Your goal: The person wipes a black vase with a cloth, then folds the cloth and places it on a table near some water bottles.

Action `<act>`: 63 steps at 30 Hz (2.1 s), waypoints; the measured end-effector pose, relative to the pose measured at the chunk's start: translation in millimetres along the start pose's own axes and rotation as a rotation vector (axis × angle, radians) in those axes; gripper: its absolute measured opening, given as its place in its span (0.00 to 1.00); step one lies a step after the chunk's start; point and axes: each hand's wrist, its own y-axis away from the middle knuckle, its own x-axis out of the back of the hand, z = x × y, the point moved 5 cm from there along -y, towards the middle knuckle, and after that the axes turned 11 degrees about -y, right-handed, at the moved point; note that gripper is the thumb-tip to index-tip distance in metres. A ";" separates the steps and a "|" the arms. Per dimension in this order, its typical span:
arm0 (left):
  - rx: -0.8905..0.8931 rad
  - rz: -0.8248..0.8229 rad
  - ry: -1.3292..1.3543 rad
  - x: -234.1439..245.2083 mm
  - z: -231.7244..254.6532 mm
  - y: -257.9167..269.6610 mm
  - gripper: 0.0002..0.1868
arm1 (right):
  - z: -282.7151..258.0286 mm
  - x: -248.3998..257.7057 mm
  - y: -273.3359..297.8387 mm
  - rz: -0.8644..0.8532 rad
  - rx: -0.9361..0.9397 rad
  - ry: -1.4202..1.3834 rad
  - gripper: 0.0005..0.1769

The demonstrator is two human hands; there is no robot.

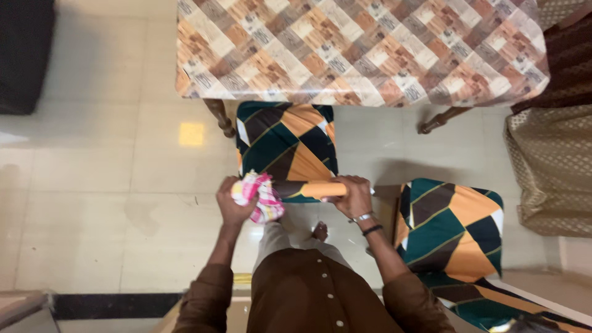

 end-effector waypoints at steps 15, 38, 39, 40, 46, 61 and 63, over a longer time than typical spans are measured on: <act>0.001 0.090 -0.005 -0.8 -23.8 -15.9 0.21 | -15.0 -14.1 6.1 0.027 -0.014 0.105 0.27; -0.006 0.156 -0.107 4.6 1.2 -18.1 0.19 | 0.9 -12.7 -6.1 -0.095 0.072 0.068 0.32; 0.000 0.161 -0.100 6.0 4.8 -16.7 0.19 | 2.7 -13.1 -7.8 -0.129 0.069 0.070 0.32; 0.041 0.163 -0.095 6.7 6.4 -17.1 0.18 | 4.8 -12.3 -8.7 -0.164 0.067 0.072 0.33; 0.076 0.227 -0.050 11.9 13.8 -15.4 0.16 | 3.6 -12.7 -10.9 -0.172 0.118 0.034 0.34; 0.078 0.209 -0.092 15.4 22.0 -18.3 0.14 | 16.7 -18.9 -11.2 -0.222 0.082 0.067 0.36; 0.066 0.226 -0.089 16.1 22.4 -19.0 0.14 | 17.4 -17.8 -11.0 -0.214 0.099 0.065 0.36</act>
